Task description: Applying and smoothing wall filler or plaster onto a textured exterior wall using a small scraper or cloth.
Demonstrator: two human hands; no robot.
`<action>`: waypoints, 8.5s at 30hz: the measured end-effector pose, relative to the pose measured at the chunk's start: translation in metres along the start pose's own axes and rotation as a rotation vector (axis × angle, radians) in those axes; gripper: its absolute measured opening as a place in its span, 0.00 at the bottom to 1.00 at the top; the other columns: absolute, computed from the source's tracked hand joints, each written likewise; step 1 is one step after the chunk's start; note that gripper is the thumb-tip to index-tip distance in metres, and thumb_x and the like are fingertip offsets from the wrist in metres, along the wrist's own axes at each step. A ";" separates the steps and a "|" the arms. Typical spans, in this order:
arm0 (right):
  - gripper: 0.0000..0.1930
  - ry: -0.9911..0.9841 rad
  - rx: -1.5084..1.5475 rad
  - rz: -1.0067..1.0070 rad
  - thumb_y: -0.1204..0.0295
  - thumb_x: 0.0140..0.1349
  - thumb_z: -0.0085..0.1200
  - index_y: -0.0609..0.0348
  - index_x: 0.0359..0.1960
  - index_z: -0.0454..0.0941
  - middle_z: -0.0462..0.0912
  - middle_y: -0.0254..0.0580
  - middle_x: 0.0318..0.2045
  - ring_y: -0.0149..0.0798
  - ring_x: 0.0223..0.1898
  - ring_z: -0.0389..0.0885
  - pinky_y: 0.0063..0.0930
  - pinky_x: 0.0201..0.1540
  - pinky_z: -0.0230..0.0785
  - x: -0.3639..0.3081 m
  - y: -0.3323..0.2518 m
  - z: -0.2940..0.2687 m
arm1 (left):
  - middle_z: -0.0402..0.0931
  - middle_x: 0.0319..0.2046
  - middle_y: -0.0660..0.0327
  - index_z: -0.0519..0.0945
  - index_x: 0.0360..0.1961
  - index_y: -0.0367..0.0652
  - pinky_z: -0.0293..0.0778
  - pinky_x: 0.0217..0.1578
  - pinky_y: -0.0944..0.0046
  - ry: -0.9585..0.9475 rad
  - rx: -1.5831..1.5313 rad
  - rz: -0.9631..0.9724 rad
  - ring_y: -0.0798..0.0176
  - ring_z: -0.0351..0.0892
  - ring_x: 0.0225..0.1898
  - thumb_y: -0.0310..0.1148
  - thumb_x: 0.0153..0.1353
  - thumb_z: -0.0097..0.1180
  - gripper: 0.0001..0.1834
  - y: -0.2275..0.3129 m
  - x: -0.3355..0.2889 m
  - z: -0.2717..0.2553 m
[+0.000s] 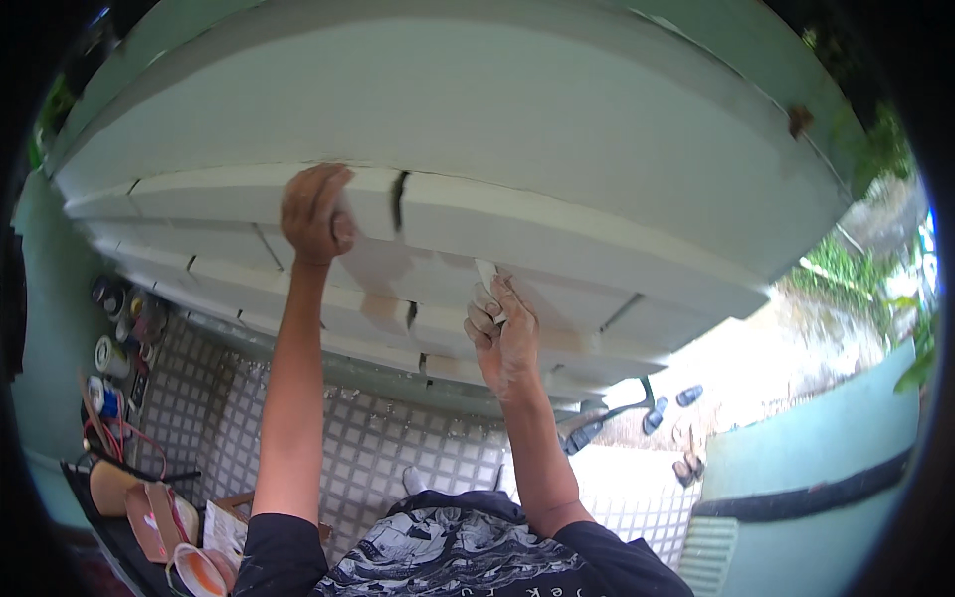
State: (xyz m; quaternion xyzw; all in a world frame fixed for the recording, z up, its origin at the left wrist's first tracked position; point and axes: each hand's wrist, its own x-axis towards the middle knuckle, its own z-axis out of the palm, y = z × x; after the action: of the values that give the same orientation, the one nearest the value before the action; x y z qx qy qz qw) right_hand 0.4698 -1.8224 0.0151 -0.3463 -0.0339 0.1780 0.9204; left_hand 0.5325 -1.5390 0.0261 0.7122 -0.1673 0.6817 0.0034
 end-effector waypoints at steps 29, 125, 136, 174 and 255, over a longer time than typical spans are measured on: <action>0.09 0.325 -0.109 -0.476 0.65 0.71 0.41 0.55 0.37 0.67 0.60 0.23 0.19 0.17 0.15 0.52 0.13 0.14 0.44 -0.085 -0.231 -0.192 | 0.75 0.50 0.55 0.75 0.51 0.38 0.64 0.58 0.51 -0.061 -0.146 -0.256 0.51 0.72 0.55 0.48 0.73 0.27 0.28 0.044 0.021 -0.006; 0.17 0.443 -1.327 -1.299 0.79 0.63 0.52 0.65 0.55 0.74 0.82 0.48 0.47 0.38 0.41 0.81 0.27 0.46 0.72 -0.097 -0.258 -0.202 | 0.72 0.56 0.58 0.74 0.57 0.46 0.53 0.63 0.45 -0.344 -0.238 -0.126 0.49 0.65 0.62 0.45 0.57 0.47 0.28 0.350 0.091 0.081; 0.18 0.382 -1.173 -1.190 0.79 0.57 0.56 0.60 0.51 0.79 0.84 0.52 0.41 0.39 0.40 0.84 0.29 0.45 0.73 -0.086 -0.244 -0.182 | 0.72 0.55 0.58 0.73 0.58 0.45 0.55 0.63 0.43 -0.317 -0.247 -0.223 0.48 0.65 0.61 0.44 0.56 0.48 0.28 0.362 0.096 0.075; 0.17 0.768 -0.892 -1.090 0.77 0.68 0.46 0.62 0.59 0.72 0.80 0.37 0.34 0.20 0.25 0.69 0.12 0.23 0.56 -0.089 -0.177 -0.131 | 0.82 0.44 0.64 0.82 0.41 0.48 0.66 0.53 0.58 -0.034 -0.238 -0.160 0.59 0.77 0.49 0.41 0.63 0.40 0.18 0.146 0.047 0.041; 0.26 0.026 -1.000 -0.486 0.59 0.64 0.55 0.73 0.54 0.73 0.62 0.26 0.16 0.21 0.18 0.58 0.18 0.21 0.47 -0.061 0.016 -0.013 | 0.61 0.60 0.50 0.39 0.68 0.38 0.74 0.45 0.61 -0.683 -0.342 -1.626 0.57 0.77 0.45 0.15 0.50 0.46 0.45 0.191 -0.283 -0.357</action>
State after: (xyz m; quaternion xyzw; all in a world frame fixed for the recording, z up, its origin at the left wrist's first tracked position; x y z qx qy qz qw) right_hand 0.4101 -1.8410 -0.0008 -0.7254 -0.1818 -0.0812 0.6588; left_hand 0.1354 -1.5701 -0.2662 0.7644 0.2975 0.1855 0.5412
